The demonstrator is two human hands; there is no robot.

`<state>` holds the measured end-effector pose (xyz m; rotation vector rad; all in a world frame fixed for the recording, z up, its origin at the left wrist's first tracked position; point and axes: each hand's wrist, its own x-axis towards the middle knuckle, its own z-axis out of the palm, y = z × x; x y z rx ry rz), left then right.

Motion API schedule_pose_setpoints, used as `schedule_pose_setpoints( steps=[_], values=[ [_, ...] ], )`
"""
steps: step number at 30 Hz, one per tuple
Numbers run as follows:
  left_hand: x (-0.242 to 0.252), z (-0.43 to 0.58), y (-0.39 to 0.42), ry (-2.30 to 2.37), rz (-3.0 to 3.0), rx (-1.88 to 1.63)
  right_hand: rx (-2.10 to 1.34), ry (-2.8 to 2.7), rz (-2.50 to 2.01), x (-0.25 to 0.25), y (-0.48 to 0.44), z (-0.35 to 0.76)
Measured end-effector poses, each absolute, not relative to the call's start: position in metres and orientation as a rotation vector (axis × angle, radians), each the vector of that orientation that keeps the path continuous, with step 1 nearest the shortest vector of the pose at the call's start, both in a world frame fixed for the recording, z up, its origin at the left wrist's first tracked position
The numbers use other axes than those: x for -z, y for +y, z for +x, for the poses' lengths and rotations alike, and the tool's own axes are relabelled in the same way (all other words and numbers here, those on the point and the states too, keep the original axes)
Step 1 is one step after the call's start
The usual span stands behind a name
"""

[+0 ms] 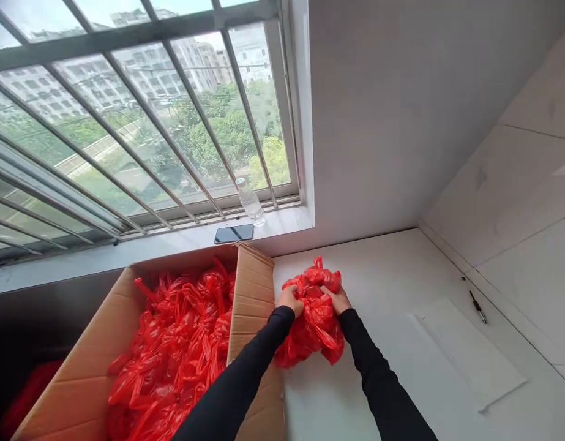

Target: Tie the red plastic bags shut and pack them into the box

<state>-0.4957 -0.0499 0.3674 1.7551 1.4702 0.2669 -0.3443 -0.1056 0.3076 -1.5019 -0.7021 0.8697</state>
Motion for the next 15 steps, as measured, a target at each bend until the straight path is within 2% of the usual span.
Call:
schedule_pose_setpoints(
  steps=[4,7,11,15],
  values=[
    [-0.365,-0.487,-0.005,1.657,1.751,-0.357,-0.856,-0.838,-1.698,-0.303,-0.030,-0.321],
    [-0.367,-0.484,-0.009,1.784,1.737,-0.453,-0.798,-0.954,-1.796,-0.317,-0.007,-0.309],
    [-0.361,-0.480,-0.042,1.870,1.671,-0.511,-0.678,-1.046,-1.917,-0.333,-0.029,-0.309],
    [-0.355,-0.468,-0.056,1.854,1.623,-0.488,-0.478,-1.254,-2.051,-0.327,-0.087,-0.326]
  ],
)
